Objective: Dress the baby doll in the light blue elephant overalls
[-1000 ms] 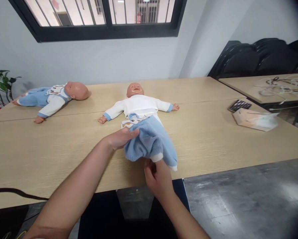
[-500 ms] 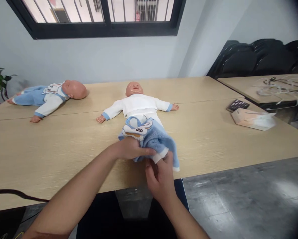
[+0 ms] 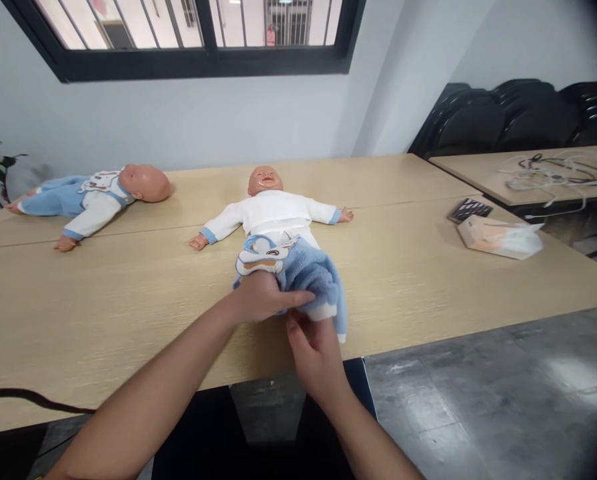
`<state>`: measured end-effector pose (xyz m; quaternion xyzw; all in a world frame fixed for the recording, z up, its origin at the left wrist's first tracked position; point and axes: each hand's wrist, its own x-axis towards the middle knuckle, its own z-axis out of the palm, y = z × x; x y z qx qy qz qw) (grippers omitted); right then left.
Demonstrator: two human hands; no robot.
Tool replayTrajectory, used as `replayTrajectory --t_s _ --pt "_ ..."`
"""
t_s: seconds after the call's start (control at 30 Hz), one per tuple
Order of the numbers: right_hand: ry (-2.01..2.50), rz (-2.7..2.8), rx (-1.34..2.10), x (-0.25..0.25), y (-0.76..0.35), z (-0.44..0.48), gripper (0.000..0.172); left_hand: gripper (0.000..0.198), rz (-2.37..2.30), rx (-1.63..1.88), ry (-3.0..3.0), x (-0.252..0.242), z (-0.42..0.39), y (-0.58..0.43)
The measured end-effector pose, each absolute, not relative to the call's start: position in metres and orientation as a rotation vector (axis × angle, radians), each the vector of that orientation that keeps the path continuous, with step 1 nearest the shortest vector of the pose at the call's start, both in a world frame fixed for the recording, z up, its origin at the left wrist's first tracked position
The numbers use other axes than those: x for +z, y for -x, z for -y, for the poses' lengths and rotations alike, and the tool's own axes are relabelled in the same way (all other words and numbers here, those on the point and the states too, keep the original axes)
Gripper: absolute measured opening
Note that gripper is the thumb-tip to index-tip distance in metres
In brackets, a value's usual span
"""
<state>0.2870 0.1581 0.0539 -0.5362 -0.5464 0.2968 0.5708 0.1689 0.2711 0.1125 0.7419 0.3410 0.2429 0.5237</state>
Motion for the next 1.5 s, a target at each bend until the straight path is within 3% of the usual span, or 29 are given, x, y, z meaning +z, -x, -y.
replayTrajectory --t_s 0.2,0.37,0.53,0.67,0.77,0.87,0.97,1.07,1.13,1.3,1.5 --pt "1.305 1.221 0.687 0.061 -0.288 -0.162 0.019 0.055 -0.863 0.355 -1.787 0.116 -0.263 -0.174" --pt "1.344 1.27 0.576 0.066 -0.293 -0.164 0.022 0.064 -0.93 0.354 -1.919 0.117 -0.254 -0.175" --pt "1.384 1.502 0.71 0.078 -0.309 -0.135 0.022 0.051 -0.945 0.315 -2.05 0.123 -0.262 -0.164" --pt "1.34 1.51 0.548 0.106 -0.345 -0.111 0.025 0.064 -0.88 0.25 -2.125 0.124 -0.273 -0.15" --pt "1.402 1.376 0.427 0.134 -0.371 -0.145 0.032 0.063 -0.749 0.185 -2.192 0.122 -0.273 -0.147" --pt "1.465 1.666 0.436 0.15 -0.372 -0.217 0.029 0.047 -0.637 0.076 -2.26 0.121 -0.264 -0.152" --pt "1.37 2.252 0.388 0.146 -0.355 -0.281 0.052 0.04 -0.668 -0.011 -2.285 0.122 -0.254 -0.156" --pt "1.324 2.539 0.198 0.133 -0.345 -0.305 0.021 0.044 -0.715 -0.007 -2.267 0.12 -0.247 -0.15" --pt "1.339 2.449 0.162 0.126 -0.352 -0.304 0.008 0.047 -0.762 0.018 -2.24 0.115 -0.245 -0.141" --pt "1.52 1.836 0.335 0.122 -0.404 -0.291 0.019 0.057 -0.944 0.19 -2.171 0.103 -0.24 -0.124" --pt "1.496 1.614 0.439 0.128 -0.432 -0.291 0.014 0.069 -0.85 0.417 -2.212 0.107 -0.235 -0.127"
